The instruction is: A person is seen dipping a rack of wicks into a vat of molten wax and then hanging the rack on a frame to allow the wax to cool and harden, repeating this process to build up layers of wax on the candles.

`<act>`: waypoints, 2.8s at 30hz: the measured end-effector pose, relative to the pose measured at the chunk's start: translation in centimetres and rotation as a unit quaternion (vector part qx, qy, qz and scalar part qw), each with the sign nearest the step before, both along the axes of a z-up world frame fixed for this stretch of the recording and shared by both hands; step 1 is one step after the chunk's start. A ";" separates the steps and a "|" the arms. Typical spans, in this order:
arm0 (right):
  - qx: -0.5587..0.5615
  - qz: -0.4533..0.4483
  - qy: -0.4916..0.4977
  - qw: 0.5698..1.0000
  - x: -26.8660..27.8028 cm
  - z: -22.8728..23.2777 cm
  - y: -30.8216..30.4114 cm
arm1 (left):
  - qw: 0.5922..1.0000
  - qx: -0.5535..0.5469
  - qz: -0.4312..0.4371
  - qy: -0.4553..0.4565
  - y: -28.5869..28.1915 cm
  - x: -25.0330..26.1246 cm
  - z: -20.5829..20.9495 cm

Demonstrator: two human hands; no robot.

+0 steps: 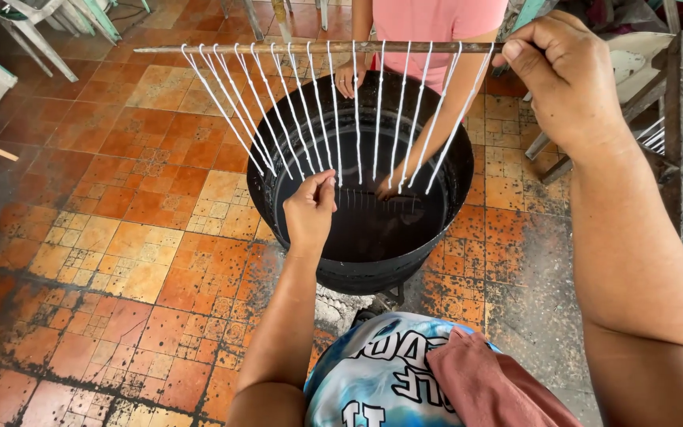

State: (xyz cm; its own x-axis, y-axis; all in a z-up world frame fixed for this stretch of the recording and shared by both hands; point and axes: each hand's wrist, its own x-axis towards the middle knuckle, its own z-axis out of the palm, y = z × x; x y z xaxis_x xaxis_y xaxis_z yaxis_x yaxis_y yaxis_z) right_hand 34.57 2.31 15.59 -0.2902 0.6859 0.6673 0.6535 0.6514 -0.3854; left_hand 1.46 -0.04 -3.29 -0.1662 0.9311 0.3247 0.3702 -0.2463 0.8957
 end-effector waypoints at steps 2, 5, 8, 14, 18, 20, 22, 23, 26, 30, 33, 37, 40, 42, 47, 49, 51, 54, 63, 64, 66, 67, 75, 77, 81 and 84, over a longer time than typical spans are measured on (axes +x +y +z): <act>0.000 -0.003 -0.002 1.000 0.0 0.1 -0.2 | 1.000 0.013 0.004 -0.005 0.1 0.0 -0.3; -0.001 -0.007 -0.005 1.000 0.1 0.0 -0.2 | 0.998 0.068 0.014 -0.013 0.4 -0.2 -1.4; -0.001 -0.010 -0.007 1.000 0.1 0.1 -0.2 | 0.992 0.121 0.037 -0.020 0.9 -1.1 -2.0; -0.008 -0.011 -0.001 1.000 0.2 -0.2 -0.1 | 0.971 0.198 0.091 -0.102 2.0 -4.4 -2.8; -0.004 -0.017 -0.002 1.000 0.7 -0.6 0.4 | 0.945 0.261 0.153 -0.126 1.7 -6.1 -1.4; -0.007 -0.019 0.001 1.000 1.1 -1.0 0.8 | 0.941 0.263 0.175 -0.118 1.5 -6.7 -0.8; -0.011 -0.022 0.004 1.000 1.4 -1.3 1.0 | 0.938 0.264 0.196 -0.111 1.5 -7.1 -0.7; -0.008 -0.028 0.000 1.000 1.6 -1.4 1.1 | 0.943 0.243 0.195 -0.119 1.5 -7.3 -0.8; -0.009 -0.036 -0.002 0.999 1.8 -1.5 1.0 | 0.964 0.154 0.176 -0.129 1.7 -7.6 -1.3; -0.011 -0.039 -0.002 0.999 2.5 -2.0 1.4 | 0.973 0.002 0.078 -0.217 1.5 -7.0 -1.1; -0.021 -0.037 0.003 0.999 2.1 -1.5 0.7 | 0.974 0.038 0.015 -0.221 1.5 -6.5 0.0; -0.020 -0.033 0.006 0.999 2.3 -1.8 0.9 | 0.979 0.048 -0.001 -0.199 2.3 -6.2 1.9; -0.010 -0.031 0.004 0.999 2.3 -1.9 0.9 | 0.983 0.073 0.003 -0.169 3.2 -6.3 1.9; -0.019 -0.043 0.007 0.999 2.0 -1.8 0.6 | 0.988 0.047 0.016 -0.147 4.0 -6.6 0.9; -0.014 -0.036 0.001 0.999 2.3 -1.6 0.6 | 0.991 -0.062 0.037 -0.115 3.4 -6.4 -1.0; -0.006 -0.036 -0.002 0.999 2.5 -1.6 0.7 | 0.989 -0.095 0.046 -0.102 3.3 -6.3 -2.5; -0.003 -0.022 0.001 1.000 2.7 -1.6 0.9 | 0.988 -0.121 0.038 -0.090 3.1 -6.3 -4.3; -0.002 -0.025 -0.003 1.000 2.9 -1.6 0.9 | 0.981 -0.174 0.053 -0.071 2.9 -6.2 -5.4; -0.011 -0.036 0.000 0.999 3.0 -2.8 1.2 | 0.929 -0.322 -0.026 0.179 -1.5 -8.0 4.1; -0.010 -0.034 0.001 0.999 3.2 -3.1 1.2 | 0.930 -0.321 -0.024 0.178 -1.3 -8.6 4.7; -0.028 -0.046 0.005 0.999 3.3 -3.7 1.4 | 0.985 -0.112 0.061 0.117 -1.1 -10.1 6.1; -0.026 -0.043 0.005 0.999 3.3 -4.0 1.3 | 0.985 -0.111 0.064 0.116 -1.2 -10.1 7.5; -0.075 -0.037 0.052 0.995 4.6 -6.6 1.6 | 0.991 0.027 0.063 0.119 0.1 -9.2 12.3; -0.076 -0.034 0.057 0.995 4.6 -6.9 1.6 | 0.989 0.028 0.063 0.128 0.1 -8.8 12.4; -0.072 -0.022 0.062 0.995 5.5 -7.4 1.7 | 0.990 0.027 0.072 0.118 0.3 -8.7 12.1; -0.080 -0.019 0.066 0.994 5.8 -7.6 1.7 | 0.992 0.037 0.052 0.112 -0.2 -8.6 12.1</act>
